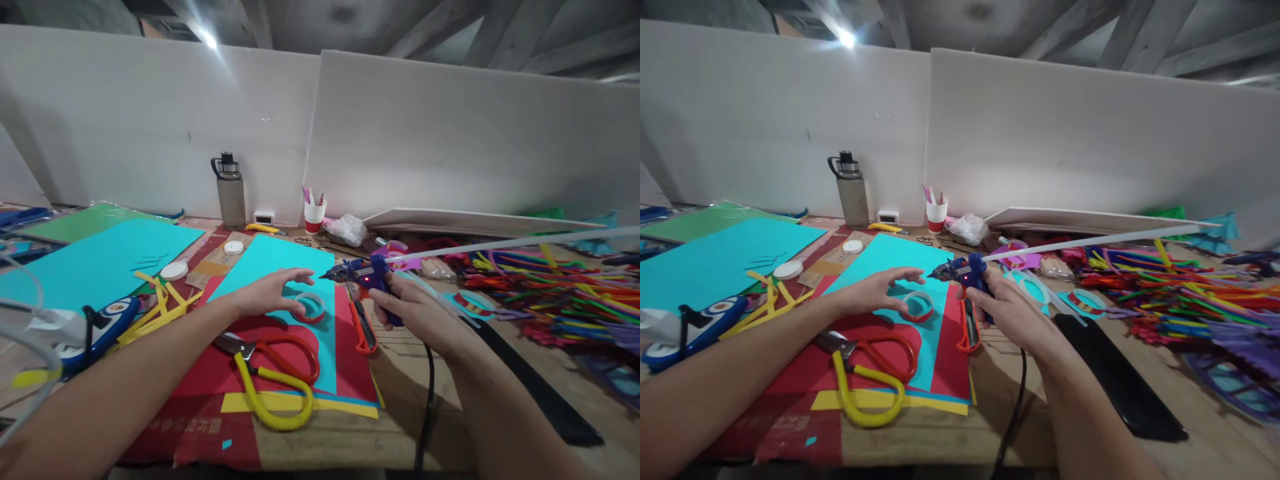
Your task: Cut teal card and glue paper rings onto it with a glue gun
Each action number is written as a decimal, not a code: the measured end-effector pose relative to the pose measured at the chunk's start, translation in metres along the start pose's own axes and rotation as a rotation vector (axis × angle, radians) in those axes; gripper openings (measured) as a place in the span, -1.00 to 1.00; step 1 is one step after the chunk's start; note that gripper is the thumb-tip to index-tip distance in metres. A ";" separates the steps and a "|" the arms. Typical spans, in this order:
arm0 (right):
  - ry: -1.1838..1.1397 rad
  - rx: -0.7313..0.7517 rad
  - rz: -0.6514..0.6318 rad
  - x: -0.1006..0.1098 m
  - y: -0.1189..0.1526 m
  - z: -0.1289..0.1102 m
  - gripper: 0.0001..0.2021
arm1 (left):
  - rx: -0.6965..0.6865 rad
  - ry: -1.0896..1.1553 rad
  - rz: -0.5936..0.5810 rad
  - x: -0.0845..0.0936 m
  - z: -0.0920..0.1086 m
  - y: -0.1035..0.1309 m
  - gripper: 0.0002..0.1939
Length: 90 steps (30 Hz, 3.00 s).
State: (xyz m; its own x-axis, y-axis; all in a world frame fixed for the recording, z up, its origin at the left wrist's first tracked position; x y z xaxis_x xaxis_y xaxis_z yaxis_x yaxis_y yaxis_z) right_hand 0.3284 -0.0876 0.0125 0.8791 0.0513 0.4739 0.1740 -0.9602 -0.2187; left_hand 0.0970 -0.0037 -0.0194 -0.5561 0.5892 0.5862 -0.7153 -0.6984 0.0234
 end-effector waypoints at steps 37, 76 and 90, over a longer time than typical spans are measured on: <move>0.004 -0.004 -0.079 0.010 0.005 -0.002 -0.73 | -0.026 -0.133 -0.075 -0.007 0.003 -0.006 -0.18; -0.017 -0.004 -0.097 0.003 0.005 -0.007 -0.75 | 0.018 -0.076 -0.020 -0.017 -0.001 -0.010 -0.09; 0.097 0.051 -0.138 -0.005 0.002 0.007 -0.79 | 0.057 -0.108 0.099 -0.014 -0.004 -0.008 -0.15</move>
State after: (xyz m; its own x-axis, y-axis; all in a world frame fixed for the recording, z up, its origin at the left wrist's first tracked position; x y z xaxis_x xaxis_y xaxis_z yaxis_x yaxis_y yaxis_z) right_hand 0.3280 -0.0880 0.0038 0.7988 0.1525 0.5819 0.3143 -0.9306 -0.1875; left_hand 0.1086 -0.0051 -0.0310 -0.5721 0.4713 0.6713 -0.6323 -0.7747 0.0050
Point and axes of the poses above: each hand's wrist, its own y-axis away from the middle knuckle, its own x-axis out of the back of the hand, z = x × y, the point moved 3 cm from there along -y, towards the middle knuckle, and after that the axes turned 10 degrees about x, right-handed, at the moved point
